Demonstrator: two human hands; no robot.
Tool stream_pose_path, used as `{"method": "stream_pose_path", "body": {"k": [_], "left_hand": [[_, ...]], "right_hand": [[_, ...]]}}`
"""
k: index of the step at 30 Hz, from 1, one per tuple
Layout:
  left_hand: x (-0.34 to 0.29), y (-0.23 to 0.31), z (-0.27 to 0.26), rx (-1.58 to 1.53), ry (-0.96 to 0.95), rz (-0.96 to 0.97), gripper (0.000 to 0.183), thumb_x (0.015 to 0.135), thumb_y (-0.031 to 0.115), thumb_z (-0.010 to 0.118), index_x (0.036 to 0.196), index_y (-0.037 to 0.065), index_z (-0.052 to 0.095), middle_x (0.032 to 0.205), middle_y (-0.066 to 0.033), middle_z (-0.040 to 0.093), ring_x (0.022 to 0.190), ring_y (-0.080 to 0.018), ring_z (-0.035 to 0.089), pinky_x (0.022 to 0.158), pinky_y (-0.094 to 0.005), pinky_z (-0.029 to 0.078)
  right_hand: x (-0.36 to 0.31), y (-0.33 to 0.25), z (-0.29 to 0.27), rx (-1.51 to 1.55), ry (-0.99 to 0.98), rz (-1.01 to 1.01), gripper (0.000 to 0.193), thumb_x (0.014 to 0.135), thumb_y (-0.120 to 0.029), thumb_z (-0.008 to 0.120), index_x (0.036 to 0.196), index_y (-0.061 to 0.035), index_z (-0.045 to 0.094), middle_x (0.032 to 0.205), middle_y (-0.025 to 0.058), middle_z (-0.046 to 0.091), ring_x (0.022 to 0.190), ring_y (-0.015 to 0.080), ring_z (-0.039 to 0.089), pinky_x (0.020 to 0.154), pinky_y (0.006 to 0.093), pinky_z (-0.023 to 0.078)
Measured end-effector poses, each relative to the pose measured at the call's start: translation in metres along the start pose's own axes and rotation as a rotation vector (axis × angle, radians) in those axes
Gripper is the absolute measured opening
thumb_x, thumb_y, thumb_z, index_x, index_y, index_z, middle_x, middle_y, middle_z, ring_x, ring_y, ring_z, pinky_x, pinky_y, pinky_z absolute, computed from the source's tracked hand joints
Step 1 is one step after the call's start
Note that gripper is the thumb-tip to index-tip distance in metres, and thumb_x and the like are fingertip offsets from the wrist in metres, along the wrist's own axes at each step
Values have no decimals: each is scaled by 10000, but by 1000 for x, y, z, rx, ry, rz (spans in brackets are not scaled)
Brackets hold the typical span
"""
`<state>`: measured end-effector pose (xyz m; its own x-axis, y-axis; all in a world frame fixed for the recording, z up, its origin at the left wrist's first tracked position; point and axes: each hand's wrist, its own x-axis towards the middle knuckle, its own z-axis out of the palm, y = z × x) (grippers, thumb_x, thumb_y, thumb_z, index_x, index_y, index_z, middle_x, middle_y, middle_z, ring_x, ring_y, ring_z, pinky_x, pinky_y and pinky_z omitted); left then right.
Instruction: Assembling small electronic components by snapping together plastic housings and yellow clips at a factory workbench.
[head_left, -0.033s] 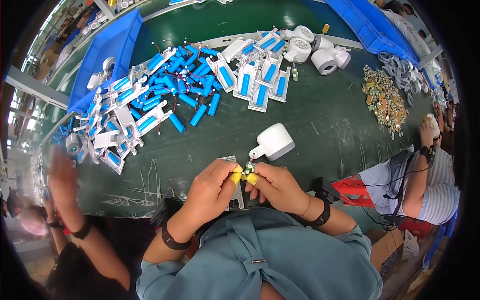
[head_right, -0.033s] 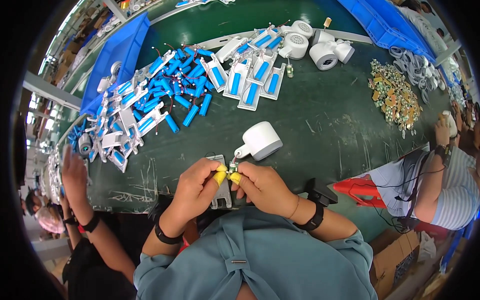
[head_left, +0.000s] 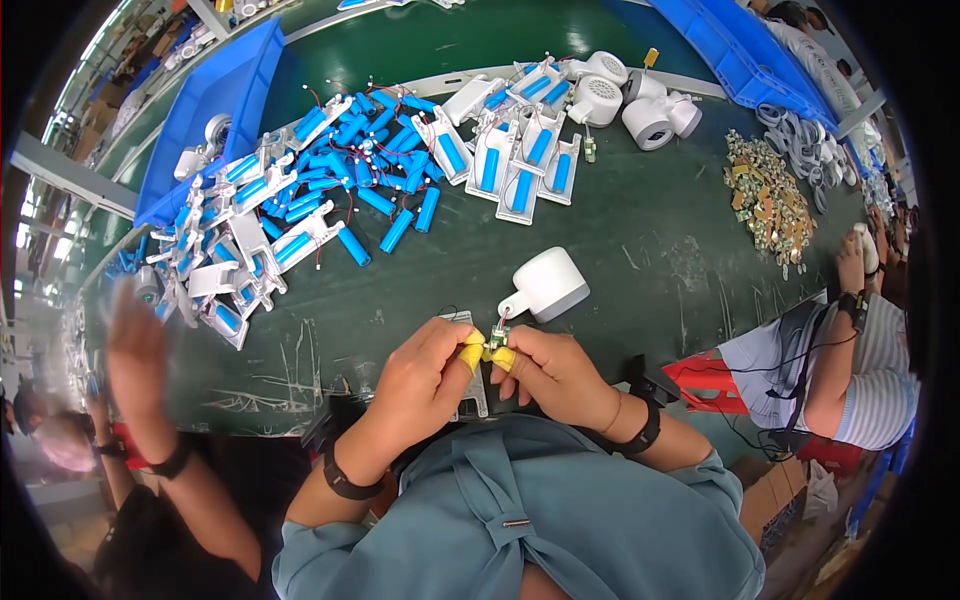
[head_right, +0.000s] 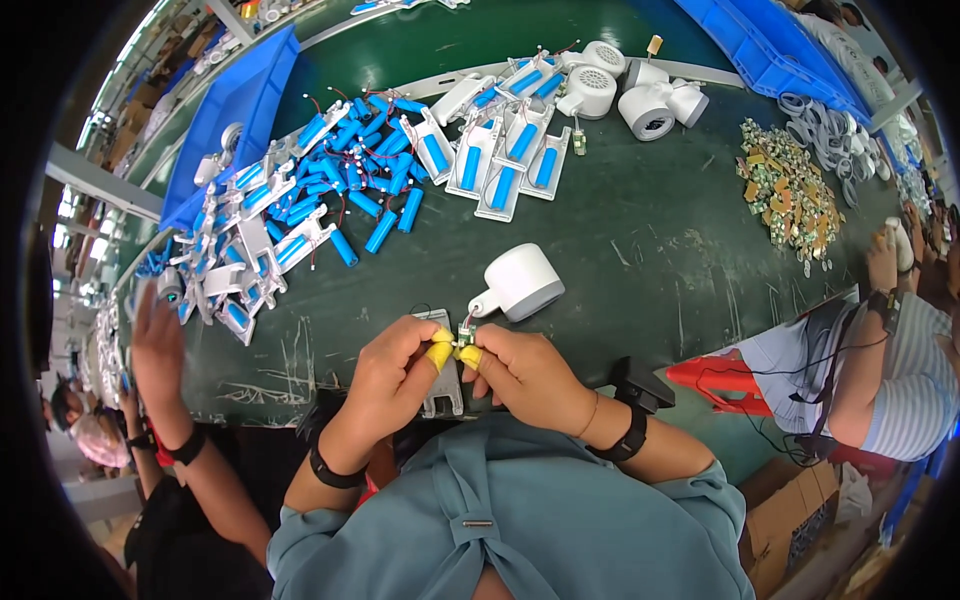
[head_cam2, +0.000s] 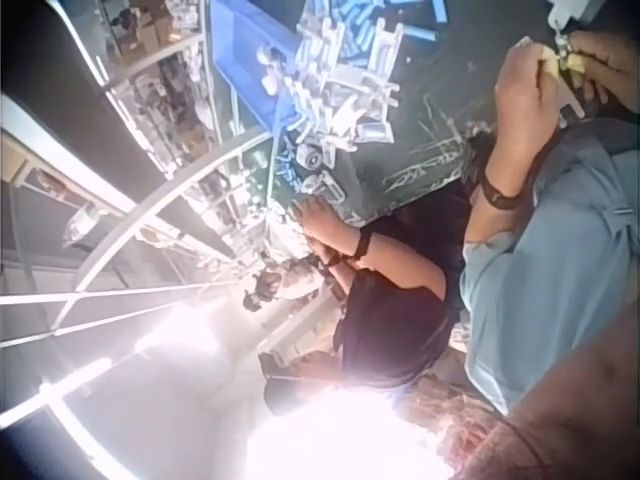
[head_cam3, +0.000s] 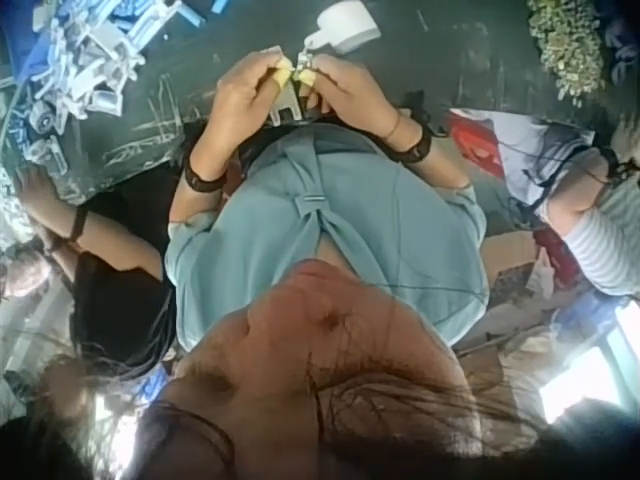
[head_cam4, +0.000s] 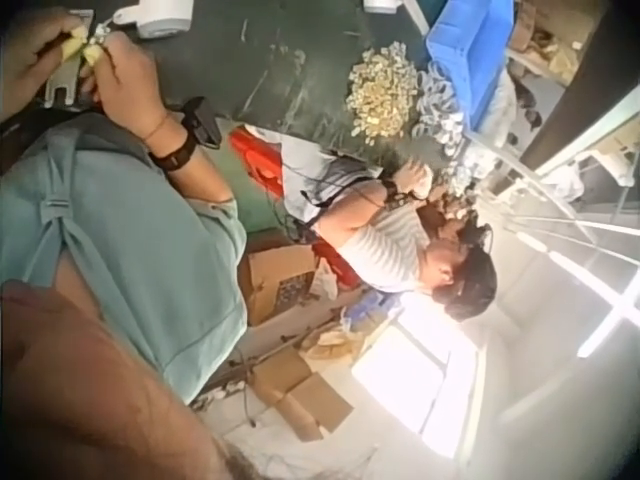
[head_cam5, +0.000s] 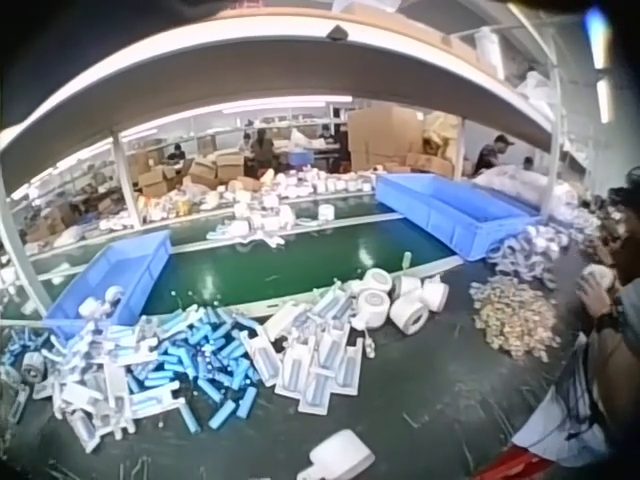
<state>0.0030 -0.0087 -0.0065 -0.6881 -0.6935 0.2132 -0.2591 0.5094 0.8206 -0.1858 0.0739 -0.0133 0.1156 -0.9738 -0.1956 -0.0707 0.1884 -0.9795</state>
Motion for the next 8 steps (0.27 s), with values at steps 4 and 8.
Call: {"method": "stream_pose_path", "body": {"k": [4, 8], "left_hand": [[1, -1, 1, 4, -11, 18, 251, 861, -63, 582, 1106, -14, 557, 909, -110, 590, 692, -203, 588, 611, -299, 473], [4, 0, -3, 84, -79, 11, 244, 875, -33, 571, 1116, -1, 551, 897, -117, 584, 716, -226, 588, 626, -335, 476]], "right_hand": [[1, 1, 1, -4, 6, -2, 125, 995, -75, 458, 999, -2, 559, 845, 54, 662, 684, 107, 652, 553, 247, 531], [0, 0, 3, -48, 41, -32, 141, 1013, -99, 484, 984, -2, 583, 839, 40, 662, 676, 90, 654, 536, 226, 523]]}}
